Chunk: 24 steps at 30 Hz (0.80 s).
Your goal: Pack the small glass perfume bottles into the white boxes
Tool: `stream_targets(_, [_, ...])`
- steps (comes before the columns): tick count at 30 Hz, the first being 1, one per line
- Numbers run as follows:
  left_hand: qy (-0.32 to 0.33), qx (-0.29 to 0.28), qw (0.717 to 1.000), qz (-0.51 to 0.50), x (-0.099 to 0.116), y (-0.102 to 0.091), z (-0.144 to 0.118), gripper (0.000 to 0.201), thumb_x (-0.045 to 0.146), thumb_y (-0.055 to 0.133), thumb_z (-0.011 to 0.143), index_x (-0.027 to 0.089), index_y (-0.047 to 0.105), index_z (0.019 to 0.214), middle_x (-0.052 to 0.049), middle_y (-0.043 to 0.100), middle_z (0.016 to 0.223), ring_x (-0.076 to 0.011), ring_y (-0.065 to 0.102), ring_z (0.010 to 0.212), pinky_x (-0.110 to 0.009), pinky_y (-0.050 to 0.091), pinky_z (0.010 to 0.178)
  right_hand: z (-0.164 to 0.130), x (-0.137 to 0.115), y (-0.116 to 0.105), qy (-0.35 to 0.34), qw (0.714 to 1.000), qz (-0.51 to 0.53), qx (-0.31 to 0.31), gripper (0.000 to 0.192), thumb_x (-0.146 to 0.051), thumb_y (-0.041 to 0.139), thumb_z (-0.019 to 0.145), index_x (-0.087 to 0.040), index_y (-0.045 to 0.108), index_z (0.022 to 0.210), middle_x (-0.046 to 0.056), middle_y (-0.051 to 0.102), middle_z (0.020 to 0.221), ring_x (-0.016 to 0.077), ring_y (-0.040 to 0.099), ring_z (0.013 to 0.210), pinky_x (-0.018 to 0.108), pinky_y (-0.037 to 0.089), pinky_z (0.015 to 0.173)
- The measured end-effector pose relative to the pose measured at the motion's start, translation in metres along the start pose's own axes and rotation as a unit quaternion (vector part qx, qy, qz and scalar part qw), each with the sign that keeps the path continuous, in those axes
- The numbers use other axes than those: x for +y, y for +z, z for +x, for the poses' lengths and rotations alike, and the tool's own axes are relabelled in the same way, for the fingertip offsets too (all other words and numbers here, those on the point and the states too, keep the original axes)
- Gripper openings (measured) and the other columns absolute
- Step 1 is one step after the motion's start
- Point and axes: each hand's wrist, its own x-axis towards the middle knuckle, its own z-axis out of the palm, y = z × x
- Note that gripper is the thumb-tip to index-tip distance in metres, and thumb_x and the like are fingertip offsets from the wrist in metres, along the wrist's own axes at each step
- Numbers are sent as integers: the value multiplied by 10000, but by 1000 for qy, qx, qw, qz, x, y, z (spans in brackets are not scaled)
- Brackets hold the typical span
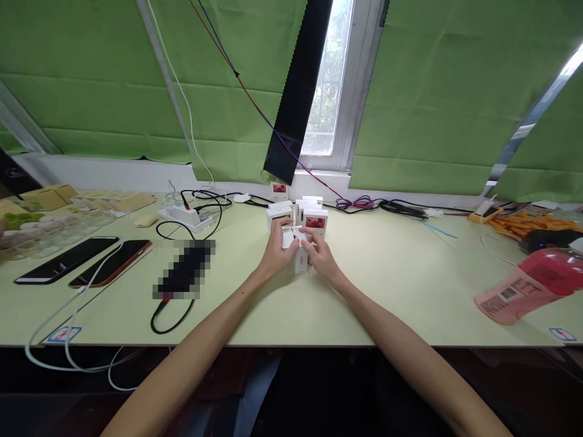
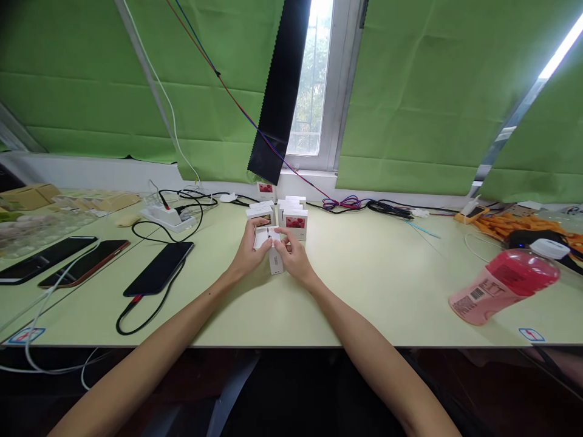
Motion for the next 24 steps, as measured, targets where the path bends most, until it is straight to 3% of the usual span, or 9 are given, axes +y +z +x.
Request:
stream_targets(6, [-27, 6, 999, -18, -1, 3, -3, 423, 434, 577, 950, 269, 411, 1303, -124, 536, 1345, -278, 573, 1253, -490, 499, 1064, 1, 1, 0, -6, 1000, 1, 6, 424, -523, 551, 937, -236, 579, 1248, -42, 414, 806, 100, 434, 600, 235, 387, 530])
stream_targets(13, [-43, 2, 995, -93, 1, 3, -2, 468, 614, 409, 1005, 269, 421, 1321, -133, 530, 1423, -293, 589, 1309, -495, 487, 1094, -1, -5, 0, -5, 1000, -7, 4, 435, -530, 567, 929, -233, 577, 1247, -42, 410, 800, 104, 436, 615, 228, 387, 528])
stream_targets(19, [-56, 20, 986, -153, -2, 7, 0, 354, 484, 409, 1027, 298, 419, 1328, -119, 486, 1526, -286, 606, 1340, -515, 459, 1145, -3, -5, 4, -10, 1000, -12, 9, 449, -535, 584, 919, -237, 575, 1256, -46, 405, 797, 101, 439, 609, 218, 372, 511])
stream_targets(24, [-55, 21, 984, -168, -3, 7, -1, 393, 424, 430, 1015, 312, 383, 1389, -116, 398, 1598, -287, 565, 1393, -515, 426, 1181, -4, -5, 6, -10, 1000, -12, 10, 454, -537, 594, 913, -237, 568, 1252, -53, 391, 795, 93, 442, 600, 214, 378, 505])
